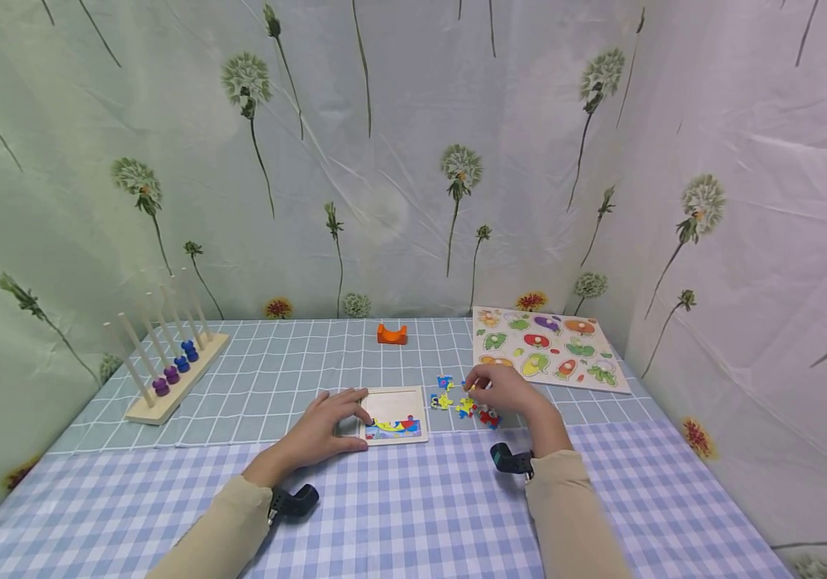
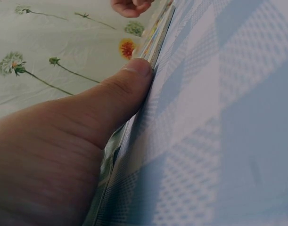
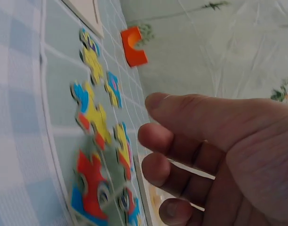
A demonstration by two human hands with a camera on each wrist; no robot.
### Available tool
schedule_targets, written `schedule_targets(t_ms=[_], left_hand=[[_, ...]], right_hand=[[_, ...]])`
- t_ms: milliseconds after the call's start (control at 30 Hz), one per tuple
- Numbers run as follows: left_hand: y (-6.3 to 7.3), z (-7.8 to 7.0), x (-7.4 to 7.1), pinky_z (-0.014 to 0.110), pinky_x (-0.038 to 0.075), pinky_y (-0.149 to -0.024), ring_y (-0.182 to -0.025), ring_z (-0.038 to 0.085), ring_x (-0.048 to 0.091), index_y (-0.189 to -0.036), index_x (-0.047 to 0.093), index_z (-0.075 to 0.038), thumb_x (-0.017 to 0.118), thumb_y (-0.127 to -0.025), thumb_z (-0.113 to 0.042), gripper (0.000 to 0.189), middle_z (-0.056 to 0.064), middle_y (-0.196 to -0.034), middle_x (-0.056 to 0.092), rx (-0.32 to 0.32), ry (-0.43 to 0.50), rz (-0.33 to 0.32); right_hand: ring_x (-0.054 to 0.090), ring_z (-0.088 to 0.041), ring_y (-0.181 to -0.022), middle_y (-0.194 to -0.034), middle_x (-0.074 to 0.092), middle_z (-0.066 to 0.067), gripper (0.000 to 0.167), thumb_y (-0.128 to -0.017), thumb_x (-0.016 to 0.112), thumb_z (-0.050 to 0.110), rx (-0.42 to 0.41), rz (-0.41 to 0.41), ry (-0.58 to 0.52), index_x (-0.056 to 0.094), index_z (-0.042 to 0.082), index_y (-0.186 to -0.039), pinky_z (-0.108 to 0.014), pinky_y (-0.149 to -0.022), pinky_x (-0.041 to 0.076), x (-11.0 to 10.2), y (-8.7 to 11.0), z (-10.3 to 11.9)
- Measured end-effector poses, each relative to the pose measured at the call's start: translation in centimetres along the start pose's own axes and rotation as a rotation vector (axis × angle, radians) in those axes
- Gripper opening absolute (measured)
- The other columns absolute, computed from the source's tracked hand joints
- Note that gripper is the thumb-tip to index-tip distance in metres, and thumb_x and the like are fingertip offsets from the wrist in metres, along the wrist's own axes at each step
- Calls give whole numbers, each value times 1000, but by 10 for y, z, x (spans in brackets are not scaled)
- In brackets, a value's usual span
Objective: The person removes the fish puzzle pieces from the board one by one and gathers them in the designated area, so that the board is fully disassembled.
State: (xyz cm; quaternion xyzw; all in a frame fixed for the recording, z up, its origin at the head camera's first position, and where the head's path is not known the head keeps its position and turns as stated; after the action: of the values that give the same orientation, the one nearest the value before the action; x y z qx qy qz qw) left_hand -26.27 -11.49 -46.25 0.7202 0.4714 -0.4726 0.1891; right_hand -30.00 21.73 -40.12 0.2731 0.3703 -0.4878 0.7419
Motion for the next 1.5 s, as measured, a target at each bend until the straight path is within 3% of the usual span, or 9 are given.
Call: schedule_targets(t_ms=[300,567,900,1200,1500], left_hand=[[0,-1,0,67,14,-122,-149,29,37,-105,70,-30,80,-81,-44,29,3,-156,46,-8,2,2],[0,-1,0,66,13,-122,-150,28,35,-106,69,-31,79,-82,-46,29,2,-157,45,-22,-8,13],[0,-2,-1,70,17,-119,-147,34,39,-104,69,-31,78,-83,-44,27,6,-154,49,19,2,-20],[0,-2,0,70,18,-118,-146,35,40,-105,68,-30,78,-83,-45,28,8,-153,50,43,-10,-30],[-1,-2,0,66,18,-121,-146,32,41,-107,65,-25,80,-81,-45,36,8,-153,50,2,-6,-27]], right_hand=[[53,-15,-77,-91,64,-1,12,-93,68,14,-60,-21,9,69,11,-105,-26,-69,47,20,-10,30],[55,-14,-82,-93,65,2,16,-92,70,14,-157,21,27,70,13,-108,-25,-73,49,46,-18,60],[54,-12,-79,-106,65,-4,27,-90,71,12,-249,76,31,69,13,-117,-22,-70,46,79,-18,91],[54,-10,-84,-103,62,2,31,-90,73,16,-224,90,56,69,16,-120,-23,-75,48,98,-18,94],[53,-8,-81,-100,61,4,26,-91,72,19,-203,45,78,70,18,-118,-23,-73,45,104,-22,92]])
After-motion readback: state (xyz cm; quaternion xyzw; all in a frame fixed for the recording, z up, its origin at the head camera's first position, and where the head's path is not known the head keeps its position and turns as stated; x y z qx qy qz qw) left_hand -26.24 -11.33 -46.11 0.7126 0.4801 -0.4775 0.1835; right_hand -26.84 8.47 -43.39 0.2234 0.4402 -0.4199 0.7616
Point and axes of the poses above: each hand's wrist, its own y-axis away from the middle knuckle, its own x-axis out of the palm, z = x × y, the point moved 2 cm from there along -y, towards the middle knuckle
